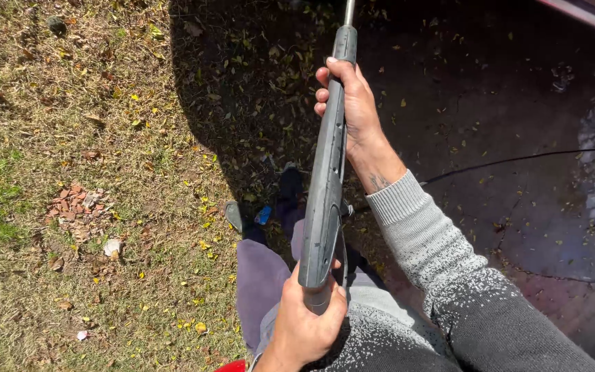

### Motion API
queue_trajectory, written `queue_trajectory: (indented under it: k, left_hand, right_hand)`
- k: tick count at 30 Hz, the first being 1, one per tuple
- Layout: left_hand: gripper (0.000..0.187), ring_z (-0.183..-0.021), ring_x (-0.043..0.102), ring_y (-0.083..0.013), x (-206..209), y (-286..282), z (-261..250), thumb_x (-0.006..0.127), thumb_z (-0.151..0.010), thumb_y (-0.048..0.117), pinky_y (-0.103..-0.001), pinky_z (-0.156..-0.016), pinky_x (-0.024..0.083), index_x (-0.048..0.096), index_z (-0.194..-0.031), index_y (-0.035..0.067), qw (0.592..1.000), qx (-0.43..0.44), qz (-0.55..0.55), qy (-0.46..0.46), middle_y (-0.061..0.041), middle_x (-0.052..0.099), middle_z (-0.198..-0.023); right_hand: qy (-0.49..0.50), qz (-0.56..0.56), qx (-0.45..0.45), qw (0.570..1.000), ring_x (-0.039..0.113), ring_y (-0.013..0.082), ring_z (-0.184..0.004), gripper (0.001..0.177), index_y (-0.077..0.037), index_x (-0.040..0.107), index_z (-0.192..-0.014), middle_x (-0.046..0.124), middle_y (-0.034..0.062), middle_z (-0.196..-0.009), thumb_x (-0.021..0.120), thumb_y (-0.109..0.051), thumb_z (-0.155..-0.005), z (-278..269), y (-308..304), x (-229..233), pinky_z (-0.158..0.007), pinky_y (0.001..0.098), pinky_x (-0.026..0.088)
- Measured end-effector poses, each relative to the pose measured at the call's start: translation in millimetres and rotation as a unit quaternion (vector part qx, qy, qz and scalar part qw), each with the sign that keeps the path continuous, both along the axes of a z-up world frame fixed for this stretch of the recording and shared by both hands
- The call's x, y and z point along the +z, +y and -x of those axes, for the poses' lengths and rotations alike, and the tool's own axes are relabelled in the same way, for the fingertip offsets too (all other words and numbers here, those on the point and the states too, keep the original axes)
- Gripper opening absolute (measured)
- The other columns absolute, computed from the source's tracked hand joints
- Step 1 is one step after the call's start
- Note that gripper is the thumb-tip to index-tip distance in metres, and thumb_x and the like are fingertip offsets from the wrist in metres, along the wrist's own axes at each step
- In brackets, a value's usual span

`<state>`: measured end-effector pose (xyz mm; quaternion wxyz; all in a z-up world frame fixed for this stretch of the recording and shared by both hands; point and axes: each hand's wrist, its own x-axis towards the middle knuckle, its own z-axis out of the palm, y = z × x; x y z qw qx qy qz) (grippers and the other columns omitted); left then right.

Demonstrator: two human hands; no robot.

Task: The person uses a pressure washer to clean the side of a car and the surrounding ground. They spray water along the car's body, wheels, and the pavement, moving the nozzle to cover different areas.

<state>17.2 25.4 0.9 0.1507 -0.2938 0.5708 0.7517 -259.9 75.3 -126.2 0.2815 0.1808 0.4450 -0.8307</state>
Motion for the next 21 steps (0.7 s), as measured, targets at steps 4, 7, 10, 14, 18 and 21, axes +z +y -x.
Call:
queue_trajectory:
  k: [4, 7, 10, 14, 18, 21]
  left_hand:
    - [0.03, -0.056, 0.056, -0.0055, 7, 36, -8, 0.064, -0.082, 0.002, -0.027, -0.051, 0.044, 0.061, -0.111, 0.002, 0.998, -0.03, 0.003, -0.057, 0.0, 0.058, -0.064]
    - [0.031, -0.061, 0.06, -0.0082, -4, 69, -24, 0.065, -0.082, 0.001, -0.028, -0.055, 0.05, 0.06, -0.113, 0.002, 0.998, -0.048, 0.039, 0.009, -0.002, 0.06, -0.068]
    - [0.025, -0.061, 0.07, -0.0155, -8, 108, -36, 0.067, -0.086, 0.004, -0.033, -0.056, 0.053, 0.058, -0.109, 0.002, 0.994, -0.074, 0.068, 0.032, -0.006, 0.063, -0.067]
    - [0.027, -0.059, 0.071, -0.0261, -20, 160, -57, 0.067, -0.087, 0.008, -0.039, -0.055, 0.055, 0.053, -0.109, 0.002, 0.993, -0.096, 0.067, 0.023, -0.011, 0.064, -0.065]
    - [0.027, -0.067, 0.075, -0.0331, -36, 214, -45, 0.071, -0.085, 0.007, -0.042, -0.059, 0.057, 0.052, -0.102, 0.001, 0.987, -0.067, 0.124, 0.078, -0.014, 0.068, -0.069]
    - [0.028, -0.073, 0.075, -0.0355, -46, 248, -38, 0.07, -0.084, 0.008, -0.044, -0.064, 0.058, 0.051, -0.104, 0.001, 0.982, -0.067, 0.14, 0.104, -0.016, 0.072, -0.077]
  right_hand:
    - [-0.039, -0.025, -0.013, 0.999, 0.057, 0.009, -0.066, 0.028, -0.012, 0.049, -0.111, 0.062, 0.0021, -0.09, 0.069, -0.025, -0.096, -28, 55, -12, -0.051, 0.0223, 0.051]
    - [-0.071, -0.038, -0.022, 0.997, 0.056, 0.0078, -0.063, 0.03, -0.011, 0.05, -0.112, 0.062, 0.0018, -0.087, 0.068, -0.028, -0.096, -40, 91, -20, -0.048, 0.0216, 0.051]
    - [-0.067, -0.051, 0.008, 0.996, 0.057, 0.0079, -0.06, 0.03, -0.012, 0.047, -0.109, 0.062, 0.0033, -0.086, 0.066, -0.03, -0.095, -47, 127, -22, -0.046, 0.0217, 0.052]
    - [-0.041, -0.031, 0.058, 0.997, 0.06, 0.0094, -0.062, 0.034, -0.007, 0.046, -0.116, 0.065, 0.0078, -0.092, 0.065, -0.032, -0.102, -60, 159, -18, -0.049, 0.0232, 0.055]
    - [0.034, -0.105, 0.113, 0.987, 0.064, 0.0103, -0.062, 0.041, -0.019, 0.043, -0.134, 0.067, 0.0077, -0.093, 0.059, -0.035, -0.099, -46, 201, -6, -0.049, 0.0241, 0.056]
    - [-0.005, -0.192, 0.144, 0.971, 0.065, 0.01, -0.065, 0.043, -0.012, 0.044, -0.134, 0.069, 0.0049, -0.096, 0.056, -0.038, -0.102, -30, 245, -34, -0.051, 0.0261, 0.058]
